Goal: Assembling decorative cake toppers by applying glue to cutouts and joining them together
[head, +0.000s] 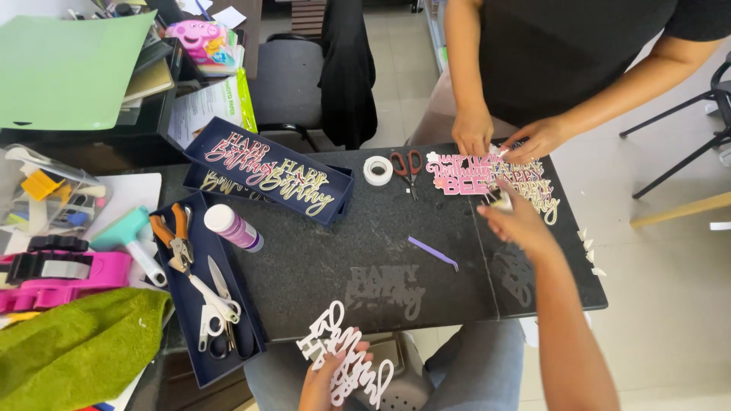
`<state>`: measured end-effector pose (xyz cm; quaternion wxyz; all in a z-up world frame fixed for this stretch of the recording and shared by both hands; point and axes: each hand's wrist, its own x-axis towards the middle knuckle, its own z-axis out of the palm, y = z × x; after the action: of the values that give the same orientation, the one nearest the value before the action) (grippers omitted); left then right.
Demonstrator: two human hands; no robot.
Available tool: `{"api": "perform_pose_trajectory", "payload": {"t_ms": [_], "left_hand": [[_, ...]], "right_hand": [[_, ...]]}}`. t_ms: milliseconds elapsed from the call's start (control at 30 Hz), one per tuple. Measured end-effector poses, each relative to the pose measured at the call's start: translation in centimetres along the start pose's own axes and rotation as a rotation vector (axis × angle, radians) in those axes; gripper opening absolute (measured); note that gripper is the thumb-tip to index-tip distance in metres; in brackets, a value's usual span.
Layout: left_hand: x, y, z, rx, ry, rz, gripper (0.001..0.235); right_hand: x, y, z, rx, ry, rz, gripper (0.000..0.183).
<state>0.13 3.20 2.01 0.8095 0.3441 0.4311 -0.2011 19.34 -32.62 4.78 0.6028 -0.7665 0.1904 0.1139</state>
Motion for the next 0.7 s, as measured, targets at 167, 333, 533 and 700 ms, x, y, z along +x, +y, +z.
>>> {"api": "perform_pose_trajectory", "payload": {"t_ms": [167, 333, 533, 700], "left_hand": [[-1.1, 1.0, 0.5, -0.044, 0.105, -0.057, 0.05], [2.0, -0.3, -3.0, -0.035, 0.063, 0.0, 0.055], [6.0, -1.5, -7.6, -0.167, 0.047, -0.037, 0.054], [10.0, -3.1, -11.2, -0.201, -0.019, -0.04, 0.057]], "right_hand": [[4.3, -3.7, 0.9, -0.325, 0.035, 0.154, 0.097], [6.8, -4.9, 5.9, -0.484, -0.194, 0.191, 0.106], [7.9, -7.4, 8.6, -0.706, -0.298, 0.243, 0.109], [12.2, -3.7, 8.8, -0.697, -0.246, 0.108, 0.113]]}}
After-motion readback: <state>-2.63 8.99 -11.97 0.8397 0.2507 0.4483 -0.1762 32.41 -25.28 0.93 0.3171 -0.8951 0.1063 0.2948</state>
